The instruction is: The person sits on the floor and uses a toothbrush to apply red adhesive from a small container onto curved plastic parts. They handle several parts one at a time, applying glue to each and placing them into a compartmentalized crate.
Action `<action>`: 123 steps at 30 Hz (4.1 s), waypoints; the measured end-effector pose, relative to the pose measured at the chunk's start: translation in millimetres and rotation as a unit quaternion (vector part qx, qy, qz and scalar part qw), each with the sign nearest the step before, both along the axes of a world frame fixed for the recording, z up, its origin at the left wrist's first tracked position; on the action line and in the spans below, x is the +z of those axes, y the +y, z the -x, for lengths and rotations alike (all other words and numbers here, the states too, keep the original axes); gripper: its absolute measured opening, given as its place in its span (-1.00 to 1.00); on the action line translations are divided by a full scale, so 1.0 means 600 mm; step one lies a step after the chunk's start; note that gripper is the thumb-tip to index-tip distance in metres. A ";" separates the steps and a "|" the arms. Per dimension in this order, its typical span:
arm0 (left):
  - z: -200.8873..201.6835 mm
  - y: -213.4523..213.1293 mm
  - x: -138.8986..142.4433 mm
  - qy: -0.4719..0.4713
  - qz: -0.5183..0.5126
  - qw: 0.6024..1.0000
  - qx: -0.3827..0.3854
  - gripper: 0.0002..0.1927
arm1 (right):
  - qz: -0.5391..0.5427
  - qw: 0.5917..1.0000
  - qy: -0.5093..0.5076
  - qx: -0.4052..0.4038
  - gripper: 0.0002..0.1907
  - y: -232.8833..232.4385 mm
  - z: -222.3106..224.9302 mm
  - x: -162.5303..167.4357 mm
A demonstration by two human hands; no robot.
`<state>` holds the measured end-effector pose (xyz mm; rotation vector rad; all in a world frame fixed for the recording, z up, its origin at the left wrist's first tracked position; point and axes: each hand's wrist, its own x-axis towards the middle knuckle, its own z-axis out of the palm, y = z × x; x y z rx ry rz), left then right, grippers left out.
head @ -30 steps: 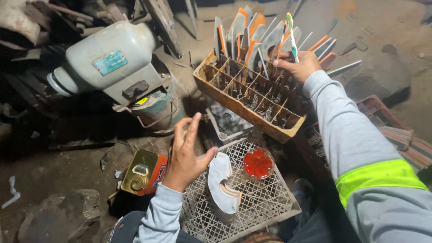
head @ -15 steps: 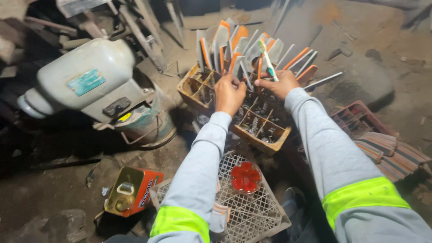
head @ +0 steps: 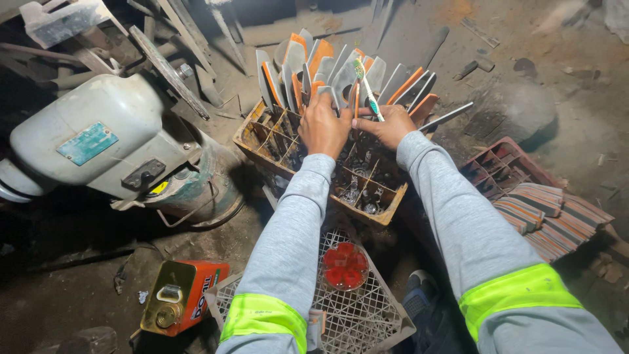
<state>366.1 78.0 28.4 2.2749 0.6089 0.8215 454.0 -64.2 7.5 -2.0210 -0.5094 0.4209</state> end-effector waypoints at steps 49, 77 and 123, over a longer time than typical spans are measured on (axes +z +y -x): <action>0.321 0.140 0.131 -0.084 -0.050 0.992 -0.084 -0.22 | -0.079 0.989 -0.120 -0.040 -0.74 -0.138 0.297 0.052; 0.628 -0.089 -0.159 0.229 0.079 0.969 0.049 -0.56 | 0.091 0.984 -0.112 0.109 -0.52 -0.230 0.455 -0.024; 0.620 -0.071 -0.066 -0.171 0.496 0.849 0.065 -0.68 | 0.243 0.960 0.014 0.137 -0.69 -0.262 0.375 -0.029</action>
